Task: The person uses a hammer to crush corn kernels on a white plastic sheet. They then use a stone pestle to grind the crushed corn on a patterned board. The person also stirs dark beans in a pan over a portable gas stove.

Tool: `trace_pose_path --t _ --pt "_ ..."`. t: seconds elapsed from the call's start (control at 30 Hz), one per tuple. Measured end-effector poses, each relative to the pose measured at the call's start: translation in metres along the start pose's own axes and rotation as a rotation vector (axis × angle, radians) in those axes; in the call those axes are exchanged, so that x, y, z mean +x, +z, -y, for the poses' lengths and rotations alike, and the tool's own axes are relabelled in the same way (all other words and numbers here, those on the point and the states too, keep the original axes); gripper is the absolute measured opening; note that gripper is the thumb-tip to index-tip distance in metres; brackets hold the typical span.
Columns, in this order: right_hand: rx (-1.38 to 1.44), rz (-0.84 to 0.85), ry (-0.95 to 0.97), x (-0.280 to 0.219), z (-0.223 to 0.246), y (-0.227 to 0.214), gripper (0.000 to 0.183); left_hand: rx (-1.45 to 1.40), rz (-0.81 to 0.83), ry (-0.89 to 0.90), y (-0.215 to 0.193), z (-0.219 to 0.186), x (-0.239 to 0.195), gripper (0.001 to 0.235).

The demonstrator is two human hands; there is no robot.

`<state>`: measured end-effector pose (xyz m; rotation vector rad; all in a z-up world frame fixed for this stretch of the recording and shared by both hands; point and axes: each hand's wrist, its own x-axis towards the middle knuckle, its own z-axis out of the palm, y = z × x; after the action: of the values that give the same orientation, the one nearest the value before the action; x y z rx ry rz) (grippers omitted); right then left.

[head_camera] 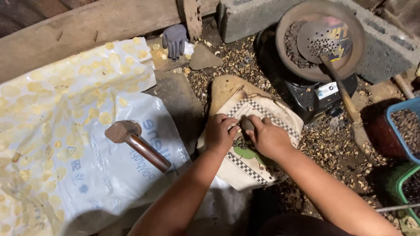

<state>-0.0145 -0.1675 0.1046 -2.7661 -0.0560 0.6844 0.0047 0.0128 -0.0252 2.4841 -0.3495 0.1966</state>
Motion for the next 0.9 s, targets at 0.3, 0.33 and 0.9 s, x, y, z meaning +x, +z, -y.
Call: trace_pose_path --t 0.3,0.33,0.9 --pt "0.039 -0.064 -0.182 0.015 0.007 0.0 0.05 -0.004 0.165 -0.002 -0.041 -0.005 -0.002 0.022" --pt "0.096 -0.047 -0.089 0.023 -0.005 0.009 0.05 -0.033 0.089 0.075 -0.033 -0.002 -0.005 0.025" --pt "0.123 -0.165 0.191 -0.004 -0.052 0.014 0.054 -0.053 -0.124 0.196 -0.01 -0.03 0.011 0.017"
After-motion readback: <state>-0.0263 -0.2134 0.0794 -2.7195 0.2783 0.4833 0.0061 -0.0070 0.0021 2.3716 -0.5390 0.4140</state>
